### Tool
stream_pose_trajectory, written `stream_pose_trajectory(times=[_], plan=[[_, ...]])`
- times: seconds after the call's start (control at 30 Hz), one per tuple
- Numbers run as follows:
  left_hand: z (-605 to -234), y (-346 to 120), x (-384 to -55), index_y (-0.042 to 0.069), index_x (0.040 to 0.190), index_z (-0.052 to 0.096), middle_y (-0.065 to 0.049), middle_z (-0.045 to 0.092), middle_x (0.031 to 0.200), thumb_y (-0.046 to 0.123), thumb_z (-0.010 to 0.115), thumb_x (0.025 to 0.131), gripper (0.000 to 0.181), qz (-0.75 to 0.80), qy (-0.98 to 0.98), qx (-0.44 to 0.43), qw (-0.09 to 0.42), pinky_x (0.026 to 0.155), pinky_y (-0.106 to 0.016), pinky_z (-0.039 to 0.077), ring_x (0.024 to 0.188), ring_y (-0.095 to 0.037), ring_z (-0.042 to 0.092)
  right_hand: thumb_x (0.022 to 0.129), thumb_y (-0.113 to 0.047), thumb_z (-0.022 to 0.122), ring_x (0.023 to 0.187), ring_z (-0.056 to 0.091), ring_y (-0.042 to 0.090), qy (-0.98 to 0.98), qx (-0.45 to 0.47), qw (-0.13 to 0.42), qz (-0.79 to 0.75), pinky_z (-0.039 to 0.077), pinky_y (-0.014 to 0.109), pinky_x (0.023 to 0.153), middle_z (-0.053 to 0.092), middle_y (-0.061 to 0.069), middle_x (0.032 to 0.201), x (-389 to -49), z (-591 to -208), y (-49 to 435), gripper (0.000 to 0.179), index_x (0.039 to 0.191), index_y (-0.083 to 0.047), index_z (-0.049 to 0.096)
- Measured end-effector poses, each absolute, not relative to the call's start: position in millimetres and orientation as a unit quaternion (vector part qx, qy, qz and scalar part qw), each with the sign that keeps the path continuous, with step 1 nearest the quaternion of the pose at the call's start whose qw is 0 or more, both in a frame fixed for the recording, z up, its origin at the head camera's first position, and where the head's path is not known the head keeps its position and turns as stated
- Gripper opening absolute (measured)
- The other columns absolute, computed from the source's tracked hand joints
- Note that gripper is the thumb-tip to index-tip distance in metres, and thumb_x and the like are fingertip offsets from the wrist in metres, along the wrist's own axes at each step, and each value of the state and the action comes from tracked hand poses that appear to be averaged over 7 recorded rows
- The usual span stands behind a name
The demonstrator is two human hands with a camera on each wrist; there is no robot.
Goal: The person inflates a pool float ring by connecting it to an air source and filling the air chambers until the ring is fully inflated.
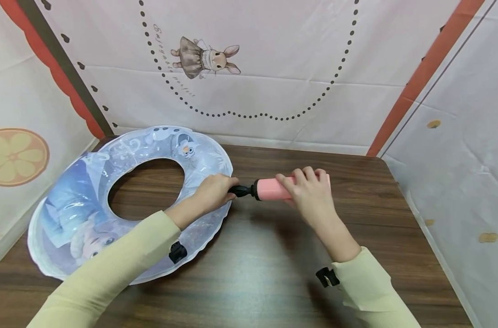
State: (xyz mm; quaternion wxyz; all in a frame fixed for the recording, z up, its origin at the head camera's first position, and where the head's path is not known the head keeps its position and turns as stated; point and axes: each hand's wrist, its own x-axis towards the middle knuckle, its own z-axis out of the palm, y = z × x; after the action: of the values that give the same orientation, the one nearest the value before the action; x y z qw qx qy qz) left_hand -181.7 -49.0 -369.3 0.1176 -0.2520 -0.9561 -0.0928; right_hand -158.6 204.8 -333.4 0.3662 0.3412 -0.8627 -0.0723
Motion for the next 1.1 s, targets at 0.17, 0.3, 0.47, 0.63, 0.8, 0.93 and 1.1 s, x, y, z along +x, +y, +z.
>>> stream_pose_trajectory(times=[0.17, 0.3, 0.47, 0.63, 0.8, 0.93, 1.1], plan=[[-365.8, -47.5, -181.5, 0.012, 0.081, 0.063, -0.004, 0.067, 0.076, 0.021, 0.076, 0.073, 0.017, -0.098, -0.956, -0.252, 0.109, 0.058, -0.04, 0.048, 0.066, -0.022, 0.062, 0.06, -0.035, 0.084, 0.082, 0.055, 0.032, -0.864, 0.346, 0.358, -0.075, 0.04, 0.047, 0.068, 0.061, 0.008, 0.088, -158.1, -334.2, 200.9, 0.056, 0.11, -0.024, 0.061], [-363.3, -47.6, -181.7, 0.014, 0.085, 0.065, -0.003, 0.067, 0.077, 0.024, 0.075, 0.074, 0.018, -0.087, -0.959, -0.252, 0.098, 0.058, -0.039, 0.048, 0.067, -0.021, 0.062, 0.06, -0.04, 0.083, 0.084, 0.055, 0.032, -0.87, 0.351, 0.339, -0.074, 0.041, 0.047, 0.069, 0.061, 0.008, 0.09, -153.7, -333.4, 212.1, 0.063, 0.115, -0.024, 0.06], [-361.0, -49.0, -181.8, 0.015, 0.087, 0.066, -0.003, 0.068, 0.079, 0.026, 0.076, 0.074, 0.02, -0.078, -0.96, -0.252, 0.09, 0.06, -0.039, 0.05, 0.07, -0.023, 0.064, 0.062, -0.041, 0.081, 0.086, 0.055, 0.034, -0.877, 0.351, 0.319, -0.075, 0.041, 0.047, 0.067, 0.062, 0.01, 0.092, -145.9, -328.9, 239.0, 0.066, 0.121, -0.024, 0.058], [-361.6, -52.4, -181.1, 0.014, 0.088, 0.066, -0.004, 0.068, 0.079, 0.025, 0.075, 0.074, 0.02, -0.079, -0.962, -0.248, 0.081, 0.06, -0.039, 0.05, 0.071, -0.023, 0.064, 0.083, -0.064, 0.047, 0.084, 0.055, 0.036, -0.888, 0.333, 0.311, -0.059, 0.039, 0.049, 0.065, 0.062, 0.012, 0.091, -135.2, -317.4, 274.7, 0.057, 0.12, -0.022, 0.059], [-363.4, -54.8, -180.5, 0.014, 0.085, 0.065, -0.004, 0.068, 0.079, 0.025, 0.075, 0.075, 0.018, -0.079, -0.964, -0.237, 0.088, 0.059, -0.039, 0.049, 0.069, -0.022, 0.063, 0.085, -0.07, 0.013, 0.086, 0.053, 0.039, -0.898, 0.302, 0.318, -0.042, 0.039, 0.054, 0.069, 0.062, 0.013, 0.09, -128.1, -305.6, 298.6, 0.075, 0.117, -0.021, 0.061], [-363.2, -51.5, -179.8, 0.013, 0.083, 0.063, -0.004, 0.067, 0.078, 0.024, 0.075, 0.074, 0.018, -0.086, -0.959, -0.249, 0.104, 0.058, -0.041, 0.049, 0.069, -0.024, 0.063, 0.082, -0.063, 0.049, 0.084, 0.053, 0.038, -0.888, 0.318, 0.329, -0.043, 0.038, 0.052, 0.066, 0.062, 0.013, 0.089, -132.3, -310.6, 281.7, 0.056, 0.117, -0.021, 0.06], [-365.1, -46.2, -178.8, 0.012, 0.083, 0.063, -0.003, 0.068, 0.08, 0.021, 0.075, 0.075, 0.017, -0.082, -0.954, -0.264, 0.113, 0.06, -0.039, 0.05, 0.07, -0.023, 0.064, 0.061, -0.034, 0.082, 0.079, 0.054, 0.036, -0.87, 0.339, 0.353, -0.063, 0.038, 0.049, 0.063, 0.06, 0.013, 0.086, -142.9, -328.7, 234.4, 0.058, 0.114, -0.02, 0.061]])
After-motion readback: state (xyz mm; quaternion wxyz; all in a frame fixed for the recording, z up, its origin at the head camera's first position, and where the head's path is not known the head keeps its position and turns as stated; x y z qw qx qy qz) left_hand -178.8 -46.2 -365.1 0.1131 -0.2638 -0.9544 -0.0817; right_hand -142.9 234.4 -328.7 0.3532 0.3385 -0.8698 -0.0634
